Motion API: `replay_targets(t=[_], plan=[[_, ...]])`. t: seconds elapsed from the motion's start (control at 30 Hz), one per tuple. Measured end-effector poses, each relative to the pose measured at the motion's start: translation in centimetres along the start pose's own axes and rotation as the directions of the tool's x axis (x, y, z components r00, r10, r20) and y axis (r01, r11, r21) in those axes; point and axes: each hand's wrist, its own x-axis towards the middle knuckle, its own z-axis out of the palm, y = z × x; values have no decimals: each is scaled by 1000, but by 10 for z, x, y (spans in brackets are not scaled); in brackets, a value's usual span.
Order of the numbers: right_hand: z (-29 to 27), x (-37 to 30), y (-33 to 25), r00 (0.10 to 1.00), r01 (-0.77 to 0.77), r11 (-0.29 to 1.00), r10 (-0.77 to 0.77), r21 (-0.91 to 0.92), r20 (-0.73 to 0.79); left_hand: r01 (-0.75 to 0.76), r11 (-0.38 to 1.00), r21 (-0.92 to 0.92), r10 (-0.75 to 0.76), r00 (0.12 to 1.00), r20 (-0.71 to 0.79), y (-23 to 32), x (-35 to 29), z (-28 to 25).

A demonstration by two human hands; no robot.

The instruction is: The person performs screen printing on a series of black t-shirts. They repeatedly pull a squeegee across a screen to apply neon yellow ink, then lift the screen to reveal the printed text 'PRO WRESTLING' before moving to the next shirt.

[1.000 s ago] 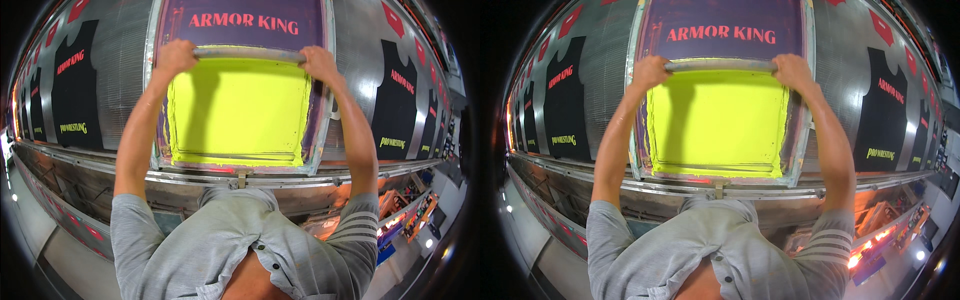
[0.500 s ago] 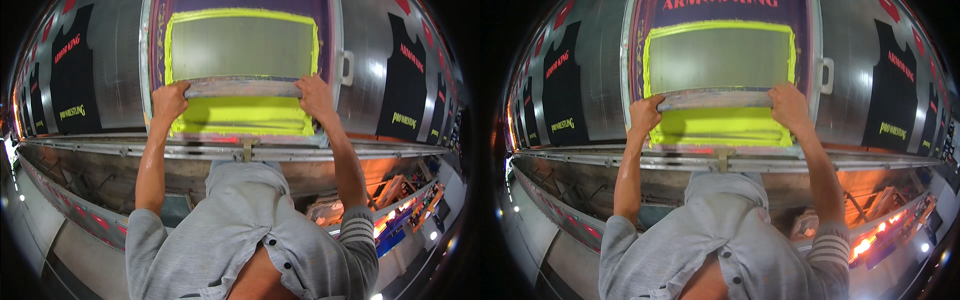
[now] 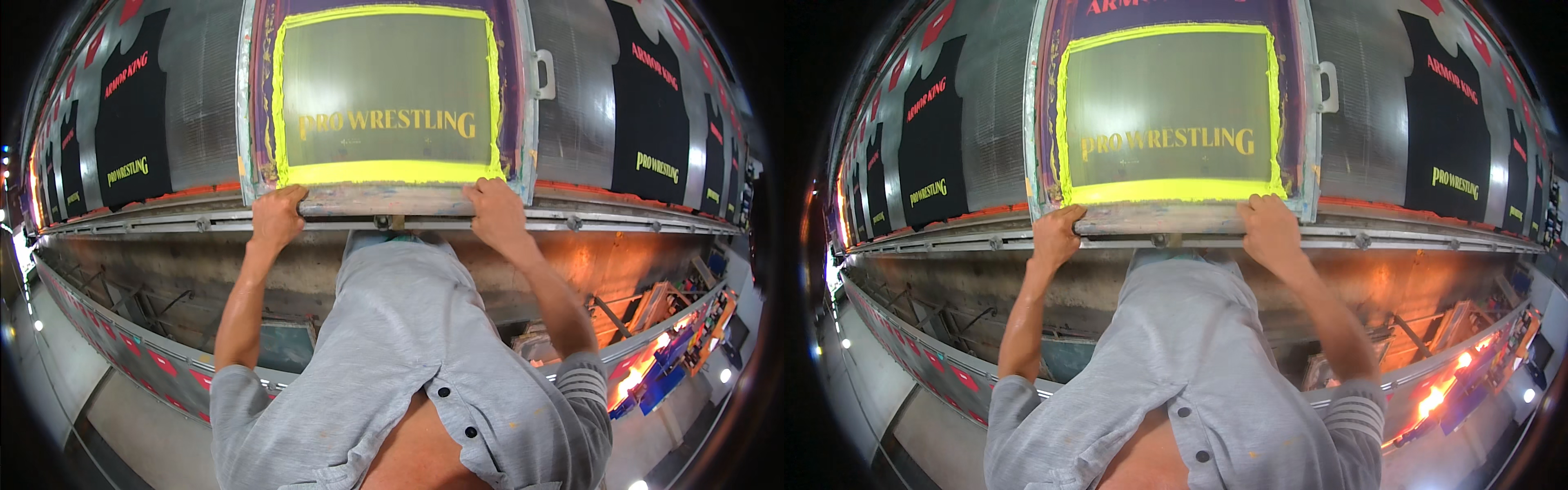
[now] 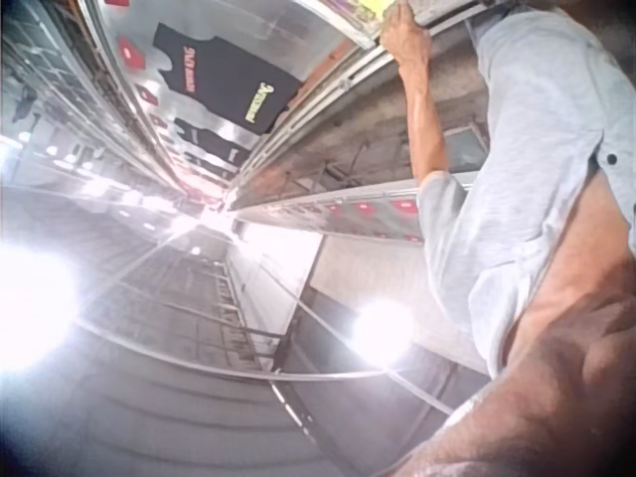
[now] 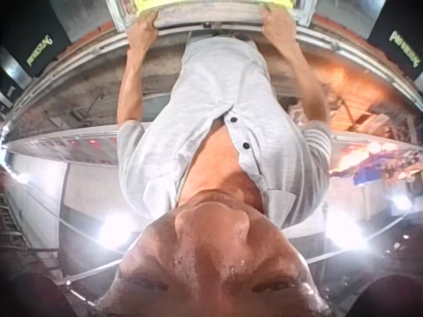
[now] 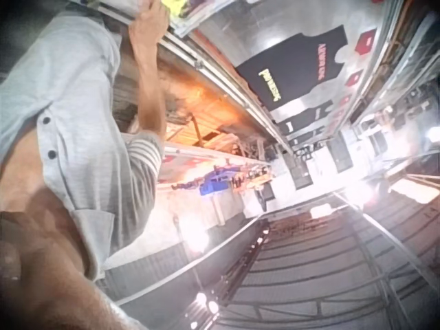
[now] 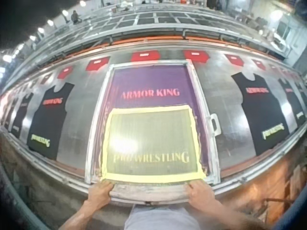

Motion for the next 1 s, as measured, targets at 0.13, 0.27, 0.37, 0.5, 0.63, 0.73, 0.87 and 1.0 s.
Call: replay_targets(t=[0.13, 0.27, 0.37, 0.5, 0.63, 0.73, 0.87, 1.0], plan=[[-45, 89, 48, 994, 3, 1000, -2, -11, 114, -46, 998, 44, 46, 999, -3, -25, 89, -39], [-76, 244, 107, 990, -110, 992, 114, -53, 83, 40, 995, 86, -42, 999, 12, -56, 250, -64], [-93, 324, 139, 990, -91, 993, 99, -71, 106, 18, 993, 117, -18, 1000, -4, -81, 337, -77], [-97, 358, 156, 973, -123, 991, 132, -59, 188, 19, 991, 133, -21, 1000, 17, -95, 373, -79], [-84, 343, 153, 988, -86, 993, 96, -86, 123, 13, 994, 110, -7, 998, -59, -89, 351, -64], [-65, 301, 137, 991, -60, 983, 80, -172, 111, 5, 992, 126, 13, 991, -137, -78, 310, -50], [-31, 196, 98, 997, 12, 997, -6, -80, 74, 8, 999, 52, -3, 995, -101, -54, 196, -17], [-2, 92, 53, 998, 0, 1000, 0, 2, 66, 20, 1000, -13, -21, 996, -82, -27, 84, 19]])
